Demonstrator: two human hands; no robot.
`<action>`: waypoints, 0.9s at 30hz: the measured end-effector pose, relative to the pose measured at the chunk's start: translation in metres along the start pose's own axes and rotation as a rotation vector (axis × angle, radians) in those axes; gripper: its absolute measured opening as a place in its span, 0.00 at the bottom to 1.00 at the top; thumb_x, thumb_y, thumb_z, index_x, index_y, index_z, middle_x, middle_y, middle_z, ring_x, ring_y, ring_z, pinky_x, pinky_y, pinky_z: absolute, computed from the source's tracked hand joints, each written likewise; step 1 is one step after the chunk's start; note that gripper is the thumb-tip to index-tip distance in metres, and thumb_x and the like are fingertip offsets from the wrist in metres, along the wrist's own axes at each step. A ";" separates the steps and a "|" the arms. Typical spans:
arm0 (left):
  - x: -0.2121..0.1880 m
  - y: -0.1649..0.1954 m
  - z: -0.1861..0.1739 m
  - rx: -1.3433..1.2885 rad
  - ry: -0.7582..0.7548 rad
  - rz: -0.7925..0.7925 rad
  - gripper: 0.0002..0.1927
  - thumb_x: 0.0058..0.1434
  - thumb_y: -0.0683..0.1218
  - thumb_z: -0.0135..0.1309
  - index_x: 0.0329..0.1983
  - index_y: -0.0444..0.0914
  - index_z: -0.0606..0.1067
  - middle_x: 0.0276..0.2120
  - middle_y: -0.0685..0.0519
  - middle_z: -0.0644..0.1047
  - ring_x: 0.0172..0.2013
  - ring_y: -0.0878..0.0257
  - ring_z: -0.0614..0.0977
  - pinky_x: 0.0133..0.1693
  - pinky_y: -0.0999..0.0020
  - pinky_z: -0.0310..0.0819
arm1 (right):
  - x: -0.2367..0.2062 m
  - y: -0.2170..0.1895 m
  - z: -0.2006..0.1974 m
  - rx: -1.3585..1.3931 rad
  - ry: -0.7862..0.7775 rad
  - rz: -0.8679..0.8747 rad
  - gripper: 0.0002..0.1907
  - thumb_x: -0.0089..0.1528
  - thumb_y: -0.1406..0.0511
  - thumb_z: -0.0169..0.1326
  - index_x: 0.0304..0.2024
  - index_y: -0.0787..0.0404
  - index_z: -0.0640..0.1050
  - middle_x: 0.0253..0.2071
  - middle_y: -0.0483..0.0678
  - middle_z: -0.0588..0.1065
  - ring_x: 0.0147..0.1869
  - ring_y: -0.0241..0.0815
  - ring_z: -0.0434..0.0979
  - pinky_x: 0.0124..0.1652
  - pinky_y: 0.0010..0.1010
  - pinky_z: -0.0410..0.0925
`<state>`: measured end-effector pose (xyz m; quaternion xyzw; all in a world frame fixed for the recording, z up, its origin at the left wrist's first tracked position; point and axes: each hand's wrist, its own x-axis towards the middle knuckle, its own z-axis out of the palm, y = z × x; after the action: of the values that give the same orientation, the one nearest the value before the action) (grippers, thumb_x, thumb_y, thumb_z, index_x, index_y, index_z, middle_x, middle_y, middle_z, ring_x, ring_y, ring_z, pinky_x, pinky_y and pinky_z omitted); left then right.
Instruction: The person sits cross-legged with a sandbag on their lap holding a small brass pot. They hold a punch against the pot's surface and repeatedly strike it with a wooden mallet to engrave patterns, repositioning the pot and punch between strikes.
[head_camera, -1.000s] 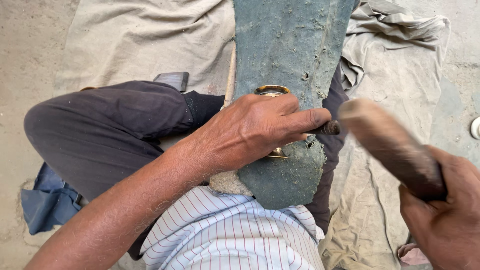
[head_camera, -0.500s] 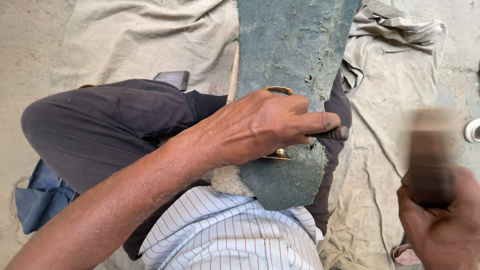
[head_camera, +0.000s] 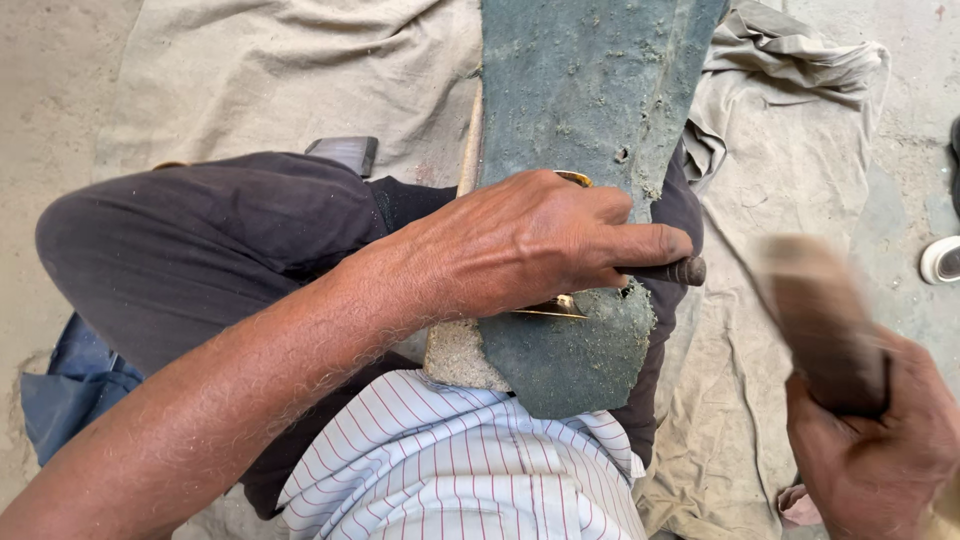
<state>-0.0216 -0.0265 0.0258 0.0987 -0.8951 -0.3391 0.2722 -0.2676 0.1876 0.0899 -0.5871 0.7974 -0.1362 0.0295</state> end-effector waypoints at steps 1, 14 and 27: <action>0.000 0.000 -0.001 0.020 -0.024 0.004 0.22 0.66 0.43 0.55 0.63 0.50 0.71 0.27 0.54 0.73 0.26 0.58 0.81 0.25 0.60 0.75 | 0.000 0.002 -0.001 0.012 0.014 -0.011 0.13 0.65 0.77 0.63 0.49 0.70 0.75 0.42 0.55 0.79 0.44 0.41 0.82 0.46 0.26 0.75; 0.002 -0.002 -0.006 -0.002 -0.035 0.024 0.22 0.63 0.48 0.60 0.61 0.52 0.72 0.26 0.53 0.74 0.27 0.56 0.81 0.26 0.56 0.73 | -0.006 -0.001 0.008 0.079 0.072 -0.024 0.12 0.67 0.77 0.64 0.49 0.70 0.74 0.43 0.55 0.79 0.47 0.40 0.83 0.49 0.26 0.75; 0.003 -0.007 0.003 -0.004 -0.029 -0.002 0.23 0.62 0.49 0.62 0.61 0.54 0.74 0.26 0.56 0.74 0.25 0.62 0.80 0.25 0.63 0.75 | -0.001 -0.003 0.003 -0.085 -0.023 0.028 0.14 0.57 0.81 0.63 0.43 0.71 0.75 0.32 0.55 0.75 0.37 0.44 0.80 0.38 0.34 0.74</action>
<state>-0.0257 -0.0317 0.0207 0.0943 -0.8980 -0.3428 0.2591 -0.2637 0.1866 0.0877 -0.5784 0.8101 -0.0952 0.0156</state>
